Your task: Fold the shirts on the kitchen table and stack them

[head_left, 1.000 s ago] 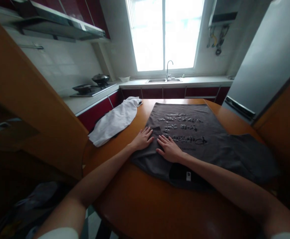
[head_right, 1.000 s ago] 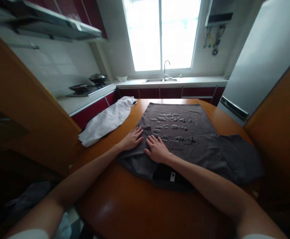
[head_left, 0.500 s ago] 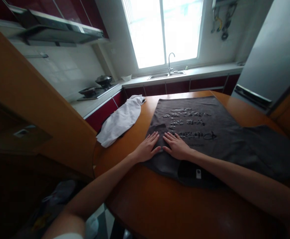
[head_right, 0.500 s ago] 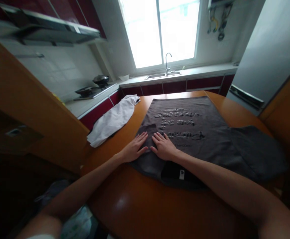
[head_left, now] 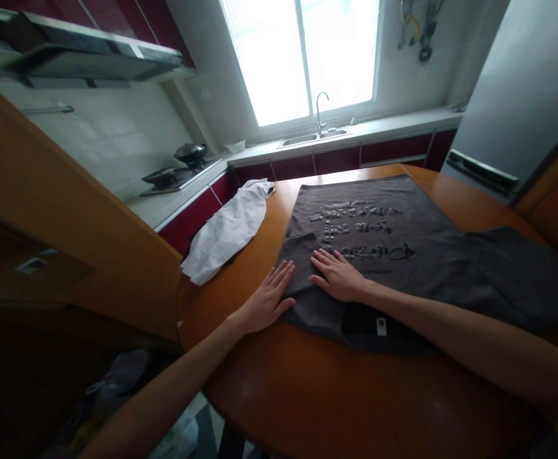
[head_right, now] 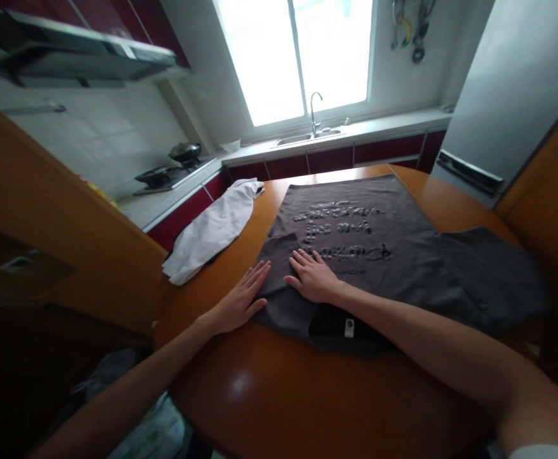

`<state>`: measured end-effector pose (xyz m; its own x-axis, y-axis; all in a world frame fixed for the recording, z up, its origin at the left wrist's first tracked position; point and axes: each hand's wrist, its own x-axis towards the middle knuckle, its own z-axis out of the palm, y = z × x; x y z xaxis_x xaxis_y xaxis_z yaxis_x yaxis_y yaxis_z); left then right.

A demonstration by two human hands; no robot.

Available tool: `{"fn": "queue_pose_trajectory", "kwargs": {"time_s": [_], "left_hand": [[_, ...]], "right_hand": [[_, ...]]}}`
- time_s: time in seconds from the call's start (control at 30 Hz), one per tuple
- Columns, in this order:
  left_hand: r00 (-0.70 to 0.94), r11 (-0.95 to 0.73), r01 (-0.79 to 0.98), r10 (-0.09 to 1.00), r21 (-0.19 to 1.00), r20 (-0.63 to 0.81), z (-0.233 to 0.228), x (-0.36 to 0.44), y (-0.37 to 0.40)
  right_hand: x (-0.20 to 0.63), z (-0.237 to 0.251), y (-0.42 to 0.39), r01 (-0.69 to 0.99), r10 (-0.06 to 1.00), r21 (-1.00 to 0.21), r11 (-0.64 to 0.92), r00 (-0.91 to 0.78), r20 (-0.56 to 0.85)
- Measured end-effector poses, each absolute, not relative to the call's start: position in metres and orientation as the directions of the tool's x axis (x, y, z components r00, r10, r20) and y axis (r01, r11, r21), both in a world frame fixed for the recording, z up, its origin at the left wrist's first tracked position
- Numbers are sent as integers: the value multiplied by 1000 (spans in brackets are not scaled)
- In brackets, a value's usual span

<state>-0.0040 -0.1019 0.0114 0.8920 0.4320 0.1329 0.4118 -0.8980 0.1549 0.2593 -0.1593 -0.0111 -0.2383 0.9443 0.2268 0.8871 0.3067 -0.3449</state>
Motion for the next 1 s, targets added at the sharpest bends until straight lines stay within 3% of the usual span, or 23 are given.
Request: {"fn": "queue_pose_trajectory", "kwargs": {"time_s": [0.27,0.47,0.53,0.73,1.0], "left_hand": [[911,-954,284,301,100,282,19,-46,-121],[908,-969,202,239,141,345,19,-51,-123],[919,-972,174,217,154,329,21,-49,-124],[993,-964,30,58,264,99,28,-45,-132],[979,-976,17,60,216,194,46,-39,-128]], "right_hand": [[259,-10,-160,896,949,-329,299,-243,201],[260,-11,-159,898,948,-323,298,-238,212],[260,-11,-159,897,948,-325,298,-240,207],[259,-10,-160,898,949,-325,296,-238,209],[260,-12,-158,893,947,-337,299,-234,220]]}}
